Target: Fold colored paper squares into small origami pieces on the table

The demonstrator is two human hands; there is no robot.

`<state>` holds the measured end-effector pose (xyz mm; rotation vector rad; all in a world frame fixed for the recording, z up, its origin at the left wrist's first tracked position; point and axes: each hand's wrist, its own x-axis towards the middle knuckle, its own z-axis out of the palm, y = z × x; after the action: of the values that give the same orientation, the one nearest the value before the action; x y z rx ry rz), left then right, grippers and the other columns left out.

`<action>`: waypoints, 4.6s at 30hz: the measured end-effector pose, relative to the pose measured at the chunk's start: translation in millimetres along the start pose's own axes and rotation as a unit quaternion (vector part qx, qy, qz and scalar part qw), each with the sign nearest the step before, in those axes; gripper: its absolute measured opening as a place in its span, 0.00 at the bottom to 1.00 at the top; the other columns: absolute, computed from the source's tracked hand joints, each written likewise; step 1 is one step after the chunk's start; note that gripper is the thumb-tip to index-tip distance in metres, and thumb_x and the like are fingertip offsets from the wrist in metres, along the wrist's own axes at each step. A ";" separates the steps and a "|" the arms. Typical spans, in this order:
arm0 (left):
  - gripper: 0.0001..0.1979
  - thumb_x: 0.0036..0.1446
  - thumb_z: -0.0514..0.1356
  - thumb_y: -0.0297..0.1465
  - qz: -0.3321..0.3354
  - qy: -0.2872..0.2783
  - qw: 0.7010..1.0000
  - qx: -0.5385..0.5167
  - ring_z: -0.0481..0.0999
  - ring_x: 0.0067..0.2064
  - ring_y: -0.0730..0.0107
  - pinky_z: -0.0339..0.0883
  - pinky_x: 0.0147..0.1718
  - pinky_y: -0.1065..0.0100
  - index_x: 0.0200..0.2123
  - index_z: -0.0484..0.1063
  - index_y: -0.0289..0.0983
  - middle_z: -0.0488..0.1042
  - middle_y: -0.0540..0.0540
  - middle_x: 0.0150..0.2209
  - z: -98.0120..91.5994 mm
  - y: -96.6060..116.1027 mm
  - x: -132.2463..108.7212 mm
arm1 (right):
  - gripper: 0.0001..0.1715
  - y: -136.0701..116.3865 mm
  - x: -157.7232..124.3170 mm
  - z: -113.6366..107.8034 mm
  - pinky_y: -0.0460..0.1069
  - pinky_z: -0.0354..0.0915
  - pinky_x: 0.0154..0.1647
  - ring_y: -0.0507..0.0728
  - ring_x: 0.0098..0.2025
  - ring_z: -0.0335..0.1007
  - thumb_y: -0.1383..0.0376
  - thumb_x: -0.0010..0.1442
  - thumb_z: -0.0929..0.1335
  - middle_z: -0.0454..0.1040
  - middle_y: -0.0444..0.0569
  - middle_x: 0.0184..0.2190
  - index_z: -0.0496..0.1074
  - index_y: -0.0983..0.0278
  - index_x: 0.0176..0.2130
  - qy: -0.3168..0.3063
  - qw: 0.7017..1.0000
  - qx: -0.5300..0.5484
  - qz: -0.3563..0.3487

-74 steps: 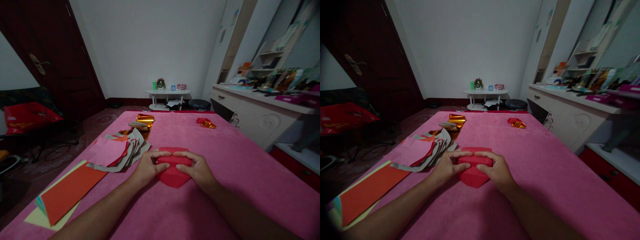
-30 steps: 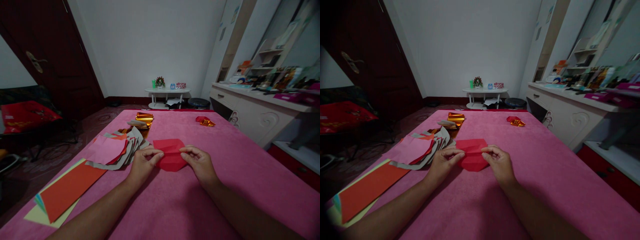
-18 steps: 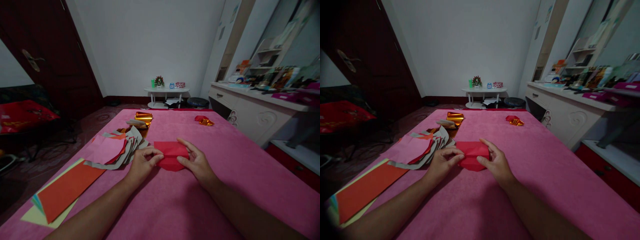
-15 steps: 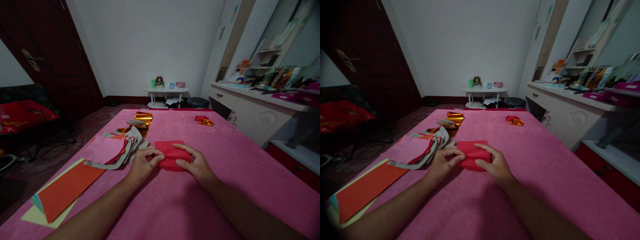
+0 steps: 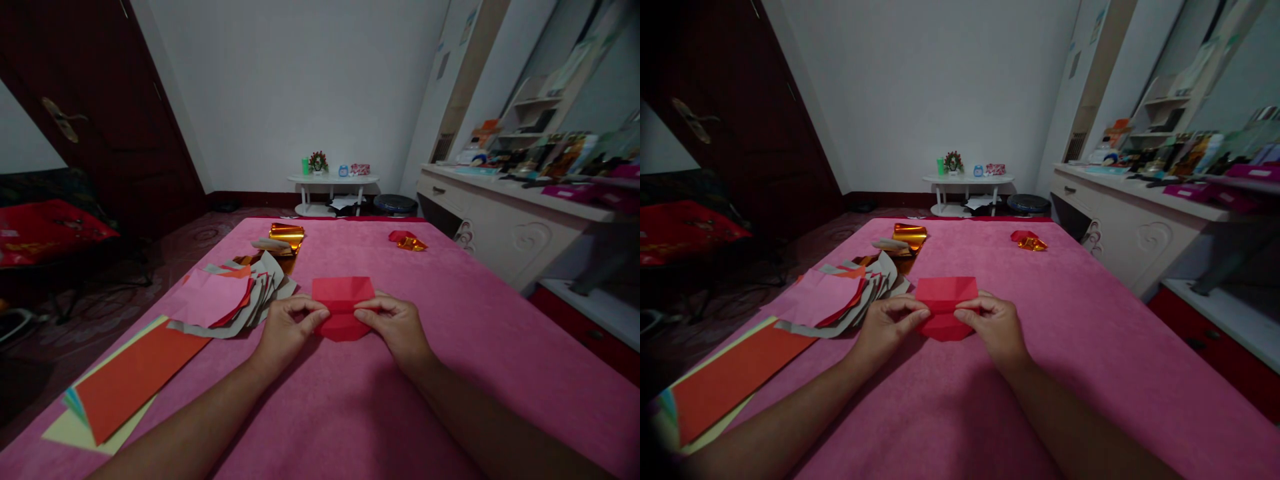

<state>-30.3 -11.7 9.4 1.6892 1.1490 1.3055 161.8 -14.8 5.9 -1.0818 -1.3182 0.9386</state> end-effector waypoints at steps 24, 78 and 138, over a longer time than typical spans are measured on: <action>0.10 0.47 0.66 0.32 0.002 0.040 0.998 0.050 0.75 0.33 0.67 0.67 0.34 0.69 0.36 0.79 0.37 0.79 0.45 0.32 -2.1 -7.4 0.4 | 0.20 7.6 1.7 -4.1 0.47 0.68 0.36 0.53 0.33 0.72 0.64 0.41 0.77 0.77 0.47 0.31 0.76 0.63 0.37 0.042 0.992 0.110 0.047; 0.07 0.45 0.68 0.31 0.033 0.006 0.999 -0.035 0.71 0.30 0.71 0.63 0.29 0.71 0.31 0.78 0.37 0.75 0.48 0.28 4.9 -4.0 -2.7 | 0.08 0.4 -5.3 1.2 0.46 0.64 0.29 0.51 0.27 0.67 0.64 0.45 0.74 0.73 0.44 0.24 0.73 0.65 0.25 -0.097 0.995 -0.005 0.005; 0.09 0.54 0.62 0.32 0.023 -0.053 0.997 0.060 0.71 0.31 0.70 0.62 0.31 0.70 0.38 0.79 0.39 0.75 0.48 0.28 11.0 24.8 -7.9 | 0.18 -7.3 -17.7 13.1 0.45 0.66 0.30 0.52 0.30 0.72 0.62 0.54 0.70 0.75 0.44 0.29 0.66 0.61 0.45 -0.041 0.995 0.095 -0.006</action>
<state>-14.8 -28.1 26.4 1.8588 1.1520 1.1798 147.3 -32.9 7.6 -0.8972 -1.2720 1.0853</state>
